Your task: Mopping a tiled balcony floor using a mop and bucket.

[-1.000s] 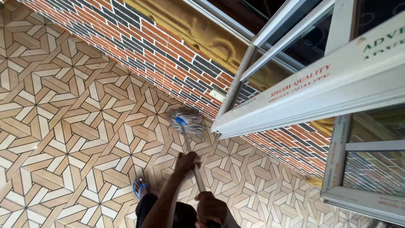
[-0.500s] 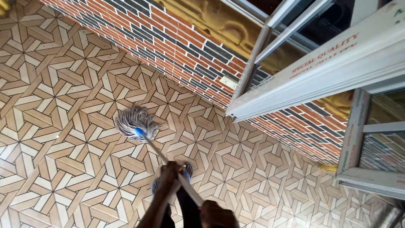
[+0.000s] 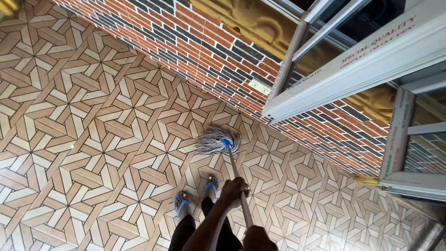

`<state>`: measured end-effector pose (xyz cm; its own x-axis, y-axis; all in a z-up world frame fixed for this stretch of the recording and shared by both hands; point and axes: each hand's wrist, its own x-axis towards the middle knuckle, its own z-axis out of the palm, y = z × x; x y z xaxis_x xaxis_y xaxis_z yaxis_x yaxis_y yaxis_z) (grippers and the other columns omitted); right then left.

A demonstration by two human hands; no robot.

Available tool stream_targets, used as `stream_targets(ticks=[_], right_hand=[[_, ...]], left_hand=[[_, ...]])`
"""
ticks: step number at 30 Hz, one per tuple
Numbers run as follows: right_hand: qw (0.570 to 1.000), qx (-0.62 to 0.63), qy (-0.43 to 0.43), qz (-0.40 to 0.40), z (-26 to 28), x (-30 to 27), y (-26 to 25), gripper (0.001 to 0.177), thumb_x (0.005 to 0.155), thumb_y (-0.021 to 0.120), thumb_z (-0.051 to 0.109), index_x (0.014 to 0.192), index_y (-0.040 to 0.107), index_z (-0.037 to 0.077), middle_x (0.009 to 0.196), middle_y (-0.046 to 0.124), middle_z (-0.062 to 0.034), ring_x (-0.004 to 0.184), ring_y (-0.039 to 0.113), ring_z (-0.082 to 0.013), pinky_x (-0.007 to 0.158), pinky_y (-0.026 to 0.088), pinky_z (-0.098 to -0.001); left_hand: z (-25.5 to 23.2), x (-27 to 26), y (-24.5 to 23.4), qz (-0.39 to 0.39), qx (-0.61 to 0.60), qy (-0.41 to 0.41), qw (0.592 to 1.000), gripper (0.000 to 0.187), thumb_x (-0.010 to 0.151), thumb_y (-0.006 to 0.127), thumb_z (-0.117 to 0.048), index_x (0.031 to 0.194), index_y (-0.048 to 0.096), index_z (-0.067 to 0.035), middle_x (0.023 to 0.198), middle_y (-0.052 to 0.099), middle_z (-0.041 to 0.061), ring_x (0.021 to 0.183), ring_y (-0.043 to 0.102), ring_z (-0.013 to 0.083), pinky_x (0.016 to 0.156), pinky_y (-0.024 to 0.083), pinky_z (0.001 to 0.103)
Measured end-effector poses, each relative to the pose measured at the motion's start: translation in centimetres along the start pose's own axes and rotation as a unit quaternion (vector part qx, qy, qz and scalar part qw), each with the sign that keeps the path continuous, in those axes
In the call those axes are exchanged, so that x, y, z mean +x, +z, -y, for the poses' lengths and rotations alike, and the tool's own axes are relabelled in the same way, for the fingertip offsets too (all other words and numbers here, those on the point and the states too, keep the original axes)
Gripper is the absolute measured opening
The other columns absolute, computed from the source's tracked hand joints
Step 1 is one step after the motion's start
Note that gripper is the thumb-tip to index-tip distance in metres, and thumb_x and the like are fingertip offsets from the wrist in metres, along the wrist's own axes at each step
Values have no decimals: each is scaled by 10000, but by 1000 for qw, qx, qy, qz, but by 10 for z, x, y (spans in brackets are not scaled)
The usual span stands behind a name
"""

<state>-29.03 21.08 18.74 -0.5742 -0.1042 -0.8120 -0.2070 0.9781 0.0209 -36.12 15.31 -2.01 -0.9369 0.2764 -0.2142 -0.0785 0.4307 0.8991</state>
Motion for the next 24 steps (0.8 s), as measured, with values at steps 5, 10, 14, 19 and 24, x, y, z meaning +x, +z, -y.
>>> stream_targets(ticks=[5, 10, 14, 19, 24], right_hand=[[1000, 12, 11, 12, 13, -6, -8, 204, 1082, 499, 331, 918, 512, 209, 906, 646, -51, 857, 735, -196, 752, 594, -396], [998, 41, 33, 30, 27, -22, -3, 279, 1096, 457, 350, 851, 485, 219, 907, 651, -49, 882, 738, -178, 790, 600, -383], [890, 377, -239, -97, 29, -26, -15, 374, 1058, 551, 350, 778, 460, 120, 771, 539, -87, 778, 631, -269, 772, 534, -421], [668, 577, -433, -184, 23, -19, -18, 470, 1029, 625, 344, 721, 436, 44, 666, 449, -111, 697, 543, -335, 758, 481, -448], [603, 679, -373, -189, -20, -40, -24, 451, 1005, 620, 249, 663, 466, -1, 601, 483, -112, 612, 478, -242, 643, 406, -430]], left_hand=[[36, -29, -32, 60, 71, 38, 995, 90, 786, 730, -159, 750, 648, -175, 840, 642, 13, 887, 653, 216, 848, 436, 453], [32, -64, -88, -9, 94, 39, 995, 122, 689, 782, -109, 703, 672, -161, 787, 680, 23, 898, 658, 229, 882, 419, 454], [80, -91, -89, -32, 33, -98, 994, 81, 724, 752, -122, 777, 711, -168, 869, 676, 50, 887, 668, 260, 839, 503, 389], [131, -114, -54, -60, -128, -225, 964, 267, 939, 595, -178, 745, 777, -163, 950, 655, 93, 873, 712, 291, 825, 561, 381], [48, -110, -46, -50, 26, -194, 979, 60, 782, 703, -147, 816, 751, -134, 976, 645, 117, 938, 666, 333, 797, 548, 428]])
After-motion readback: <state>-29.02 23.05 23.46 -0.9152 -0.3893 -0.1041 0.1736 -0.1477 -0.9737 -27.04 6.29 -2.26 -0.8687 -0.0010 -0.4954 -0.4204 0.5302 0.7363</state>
